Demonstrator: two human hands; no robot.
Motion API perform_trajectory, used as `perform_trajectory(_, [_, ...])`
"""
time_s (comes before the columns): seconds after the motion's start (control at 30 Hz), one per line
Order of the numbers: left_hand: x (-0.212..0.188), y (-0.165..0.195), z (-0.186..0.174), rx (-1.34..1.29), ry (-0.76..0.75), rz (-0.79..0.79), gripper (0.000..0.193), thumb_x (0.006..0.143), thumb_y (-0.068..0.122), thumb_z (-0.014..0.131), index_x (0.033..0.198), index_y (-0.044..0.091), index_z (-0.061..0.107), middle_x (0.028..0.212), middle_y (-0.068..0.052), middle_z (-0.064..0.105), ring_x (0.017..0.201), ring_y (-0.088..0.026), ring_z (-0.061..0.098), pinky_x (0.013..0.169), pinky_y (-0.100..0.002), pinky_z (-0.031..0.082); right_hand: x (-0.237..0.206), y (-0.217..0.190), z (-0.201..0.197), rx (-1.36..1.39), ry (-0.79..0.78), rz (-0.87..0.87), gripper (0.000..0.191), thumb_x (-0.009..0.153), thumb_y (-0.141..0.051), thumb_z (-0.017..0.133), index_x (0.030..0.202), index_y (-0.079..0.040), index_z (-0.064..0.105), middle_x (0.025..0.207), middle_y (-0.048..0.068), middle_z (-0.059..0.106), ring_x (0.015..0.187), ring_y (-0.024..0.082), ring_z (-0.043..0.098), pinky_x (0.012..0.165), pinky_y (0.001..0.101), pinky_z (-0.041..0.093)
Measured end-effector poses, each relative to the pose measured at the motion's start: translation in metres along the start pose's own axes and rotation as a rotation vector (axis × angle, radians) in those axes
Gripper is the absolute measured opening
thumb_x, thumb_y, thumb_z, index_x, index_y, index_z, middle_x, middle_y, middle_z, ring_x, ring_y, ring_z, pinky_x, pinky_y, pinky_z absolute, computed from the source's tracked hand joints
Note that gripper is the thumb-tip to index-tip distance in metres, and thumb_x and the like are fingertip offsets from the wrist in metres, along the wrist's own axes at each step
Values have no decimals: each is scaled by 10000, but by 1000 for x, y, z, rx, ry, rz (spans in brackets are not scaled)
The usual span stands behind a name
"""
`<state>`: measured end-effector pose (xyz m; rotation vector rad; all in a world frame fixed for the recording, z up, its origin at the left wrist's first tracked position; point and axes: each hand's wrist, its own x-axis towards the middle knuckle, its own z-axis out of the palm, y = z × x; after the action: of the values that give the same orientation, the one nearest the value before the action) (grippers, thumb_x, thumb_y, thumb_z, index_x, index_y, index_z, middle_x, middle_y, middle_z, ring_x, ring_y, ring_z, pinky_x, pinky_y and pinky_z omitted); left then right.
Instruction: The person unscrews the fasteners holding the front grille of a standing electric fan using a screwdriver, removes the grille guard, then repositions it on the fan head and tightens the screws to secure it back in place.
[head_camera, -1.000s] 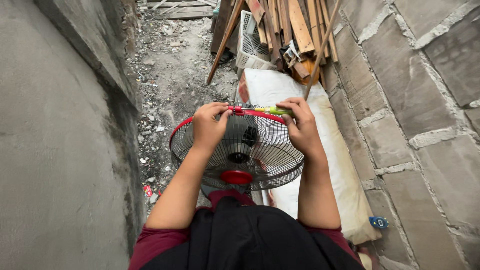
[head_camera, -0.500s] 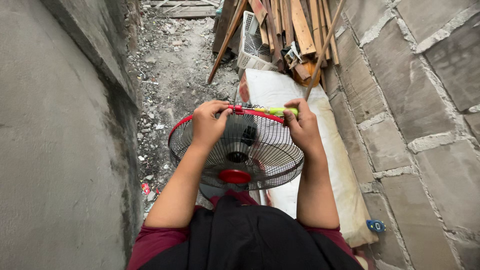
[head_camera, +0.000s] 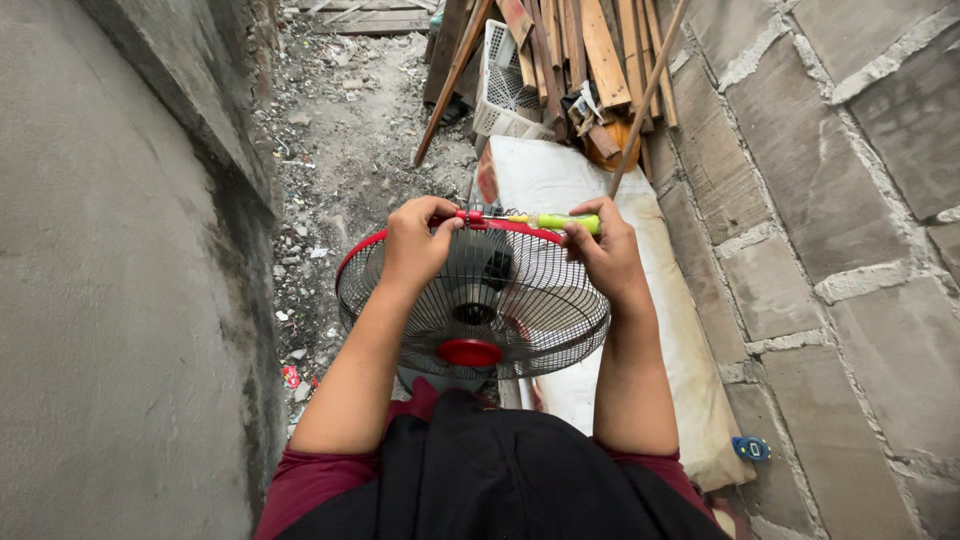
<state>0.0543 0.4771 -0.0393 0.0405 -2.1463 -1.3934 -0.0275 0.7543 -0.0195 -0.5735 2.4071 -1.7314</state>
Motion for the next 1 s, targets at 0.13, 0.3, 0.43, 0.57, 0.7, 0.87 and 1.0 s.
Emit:
perform_trajectory(0.13, [1, -2, -1, -15, -14, -7, 116, 818, 2, 780, 918, -10, 721, 912, -124, 744, 807, -230, 735, 739, -327, 587, -2, -4, 4, -115, 38, -115, 217, 1056, -194, 646, 1168, -23, 572, 921, 98, 687, 796, 139, 642, 707, 274, 520])
perform_trajectory(0.3, [2, -2, 1, -14, -22, -12, 110, 825, 2, 778, 914, -13, 716, 893, -126, 734, 796, -232, 730, 737, -328, 585, -8, -11, 10, -100, 86, -353, 310, 944, -113, 701, 1190, -17, 539, 1055, 56, 624, 955, 119, 598, 847, 265, 501])
perform_trajectory(0.43, [3, 0, 0, -3, -31, 0, 114, 826, -1, 779, 916, -16, 711, 898, -129, 730, 799, -235, 722, 734, -333, 582, -10, -11, 8, -63, 77, -224, 235, 952, -147, 738, 1109, -27, 612, 948, 20, 641, 853, 89, 565, 742, 245, 473])
perform_trajectory(0.57, [4, 2, 1, 0, -55, -26, 118, 826, 0, 778, 917, -17, 706, 899, -128, 730, 792, -231, 724, 728, -333, 579, -11, -5, 5, -67, 106, -156, 192, 963, -178, 750, 1028, -19, 665, 845, -1, 635, 787, 76, 549, 694, 242, 457])
perform_trajectory(0.7, [5, 2, 3, -6, -81, 4, 116, 832, 10, 776, 917, -14, 701, 899, -123, 721, 803, -241, 713, 730, -342, 574, -15, 4, 4, -211, 157, -70, 191, 983, -186, 760, 956, 0, 731, 744, 34, 644, 697, 92, 528, 619, 260, 420])
perform_trajectory(0.87, [8, 1, 3, 5, -118, 8, 155, 866, 35, 760, 987, 3, 668, 979, -127, 695, 885, -261, 711, 802, -361, 579, -22, 17, -12, -30, 281, -85, 224, 970, -114, 713, 1164, -5, 739, 888, 31, 722, 728, 82, 593, 662, 244, 490])
perform_trajectory(1.0, [9, 11, 9, 127, -92, 217, 306, 857, 58, 721, 1156, 29, 663, 1128, -132, 684, 1078, -320, 645, 945, -435, 502, -29, 31, -21, 286, 402, 69, 347, 935, -78, 680, 1274, -7, 683, 987, 71, 741, 793, 146, 695, 754, 278, 579])
